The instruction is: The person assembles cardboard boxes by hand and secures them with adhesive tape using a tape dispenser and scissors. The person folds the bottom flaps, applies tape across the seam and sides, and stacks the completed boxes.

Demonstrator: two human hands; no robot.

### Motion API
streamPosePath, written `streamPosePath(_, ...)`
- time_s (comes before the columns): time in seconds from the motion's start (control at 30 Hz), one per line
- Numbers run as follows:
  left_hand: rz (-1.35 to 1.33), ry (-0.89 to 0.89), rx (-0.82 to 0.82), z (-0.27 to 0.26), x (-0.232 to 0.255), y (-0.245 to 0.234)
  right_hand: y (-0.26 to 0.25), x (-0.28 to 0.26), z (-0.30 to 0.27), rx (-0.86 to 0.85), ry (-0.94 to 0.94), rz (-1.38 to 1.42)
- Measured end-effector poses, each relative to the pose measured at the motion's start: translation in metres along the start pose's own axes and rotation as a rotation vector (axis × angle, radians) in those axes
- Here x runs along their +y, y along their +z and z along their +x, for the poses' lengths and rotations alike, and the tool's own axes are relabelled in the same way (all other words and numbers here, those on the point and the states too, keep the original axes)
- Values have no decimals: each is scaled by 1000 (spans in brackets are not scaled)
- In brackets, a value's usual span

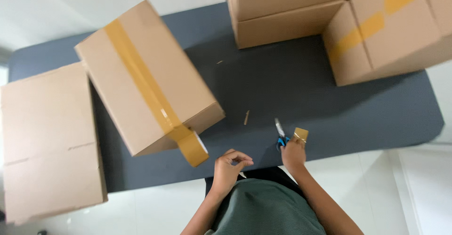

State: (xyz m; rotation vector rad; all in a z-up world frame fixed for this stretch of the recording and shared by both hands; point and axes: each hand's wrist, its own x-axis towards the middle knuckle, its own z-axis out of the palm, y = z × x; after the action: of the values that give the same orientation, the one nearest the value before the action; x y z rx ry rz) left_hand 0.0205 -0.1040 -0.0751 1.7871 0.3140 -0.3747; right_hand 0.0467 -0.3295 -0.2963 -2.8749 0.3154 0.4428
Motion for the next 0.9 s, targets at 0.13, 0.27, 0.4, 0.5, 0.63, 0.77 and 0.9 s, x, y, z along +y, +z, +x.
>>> streamPosePath(0.13,15,42,76,-18,0,-17,-34,-14,1,-149,56,95)
streamPosePath(0.27,-19,-18,207,-38,-24,-39,-107,-54,2,-302,-35,850)
streamPosePath(0.4,-249,-94,436,-62,-41,-49,-184,-101,15,-526,-478,1127)
streamPosePath(0.5,-298,293,692,-66,-46,-59,-258,-152,-2,-753,-709,913)
streamPosePath(0.63,-327,273,827,-64,-28,-71,-296,-220,-31,-529,-952,607)
streamPosePath(0.77,39,331,676,-48,-21,-71,-285,-273,-56,43,-1337,349)
streamPosePath(0.9,-184,282,536,-36,-36,-61,-248,-295,-41,59,-1274,198)
